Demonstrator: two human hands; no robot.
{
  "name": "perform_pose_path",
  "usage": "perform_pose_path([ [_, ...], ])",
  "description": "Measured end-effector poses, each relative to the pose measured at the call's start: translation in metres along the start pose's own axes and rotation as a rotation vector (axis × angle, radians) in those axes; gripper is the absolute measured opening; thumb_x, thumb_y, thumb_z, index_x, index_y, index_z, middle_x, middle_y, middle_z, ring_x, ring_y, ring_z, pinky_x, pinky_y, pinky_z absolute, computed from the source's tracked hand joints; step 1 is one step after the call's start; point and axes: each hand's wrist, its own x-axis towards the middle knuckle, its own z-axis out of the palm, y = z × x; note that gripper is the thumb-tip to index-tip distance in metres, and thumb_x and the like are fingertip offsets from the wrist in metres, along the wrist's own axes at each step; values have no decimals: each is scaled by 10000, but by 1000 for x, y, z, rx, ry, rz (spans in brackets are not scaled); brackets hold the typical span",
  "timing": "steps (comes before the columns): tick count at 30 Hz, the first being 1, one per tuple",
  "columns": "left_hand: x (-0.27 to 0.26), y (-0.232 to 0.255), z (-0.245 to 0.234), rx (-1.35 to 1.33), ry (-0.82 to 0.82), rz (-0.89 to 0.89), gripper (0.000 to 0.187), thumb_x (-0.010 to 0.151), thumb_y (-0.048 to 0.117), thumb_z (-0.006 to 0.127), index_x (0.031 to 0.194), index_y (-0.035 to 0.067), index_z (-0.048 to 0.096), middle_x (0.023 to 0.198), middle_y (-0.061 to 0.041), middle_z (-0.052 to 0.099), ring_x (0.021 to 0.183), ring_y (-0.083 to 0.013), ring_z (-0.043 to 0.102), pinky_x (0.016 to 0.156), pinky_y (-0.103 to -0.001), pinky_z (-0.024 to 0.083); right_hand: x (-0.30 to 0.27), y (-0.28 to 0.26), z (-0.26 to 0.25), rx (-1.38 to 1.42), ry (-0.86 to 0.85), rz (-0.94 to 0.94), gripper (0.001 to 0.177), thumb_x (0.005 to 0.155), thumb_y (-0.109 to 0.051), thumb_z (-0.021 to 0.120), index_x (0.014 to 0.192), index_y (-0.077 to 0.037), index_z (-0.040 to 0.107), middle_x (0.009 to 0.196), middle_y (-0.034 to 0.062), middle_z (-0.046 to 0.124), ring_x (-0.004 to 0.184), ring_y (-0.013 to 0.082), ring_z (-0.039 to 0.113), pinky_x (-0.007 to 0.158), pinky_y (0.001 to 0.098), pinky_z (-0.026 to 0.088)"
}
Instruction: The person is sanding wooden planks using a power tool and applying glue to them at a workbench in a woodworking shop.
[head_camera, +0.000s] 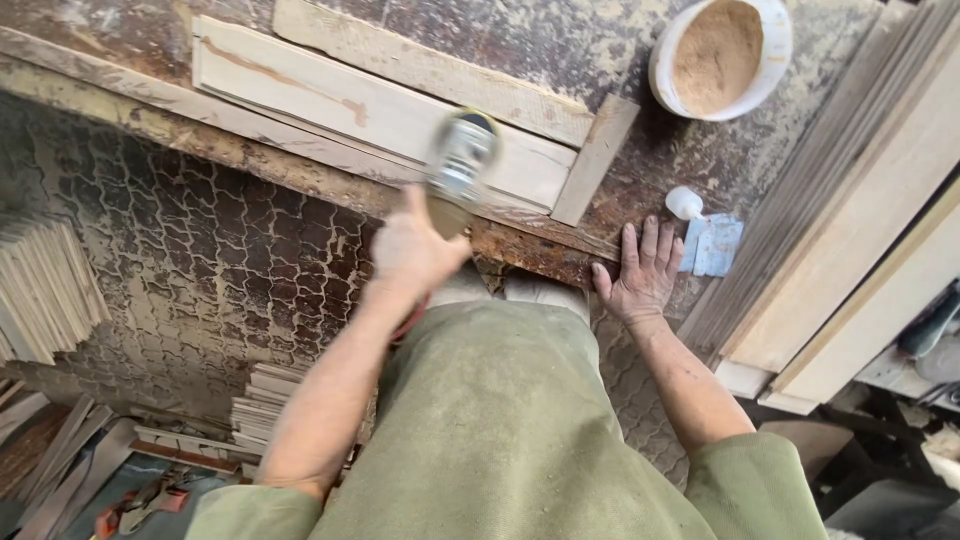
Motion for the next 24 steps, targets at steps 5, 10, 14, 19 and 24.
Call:
perform_pose_path([
  [5,17,-27,11,-32,124,-57,870,725,434,725,1415,26,387,1033,-345,684,1030,-536,686,911,-634,537,3,-2,-2,19,30,8,837,919,-598,580,1571,-91,446,1639,262,321,1486,517,258,1165,668,184],
  [10,-3,5,51,32,36,53,761,703,404,728,1318,66,432,1066,-289,691,1016,-504,701,885,-597,565,1,-1,-2,24,26,6,840,904,-586,604,1569,-101,438,1636,258,320,1486,513,254,1170,668,184],
  [14,-10,36,64,64,-61,168,693,707,430,740,1260,103,479,1088,-224,693,1036,-452,710,882,-567,585,-4,7,-1,22,0,23,882,816,-551,719,1546,-117,482,1653,226,319,1507,480,243,1191,635,175],
  [19,9,-4,61,6,-48,163,727,703,491,751,1266,129,468,1108,-186,675,1067,-437,699,885,-573,584,1,-2,-3,27,-12,7,876,808,-520,733,1531,-70,525,1656,244,339,1506,488,262,1202,618,155],
  [24,33,-66,-11,-65,112,-77,772,710,433,721,1341,99,426,1085,-264,690,1039,-503,701,903,-594,567,2,-4,-4,27,-22,16,874,832,-532,678,1536,-41,513,1636,280,350,1486,532,265,1182,654,170],
])
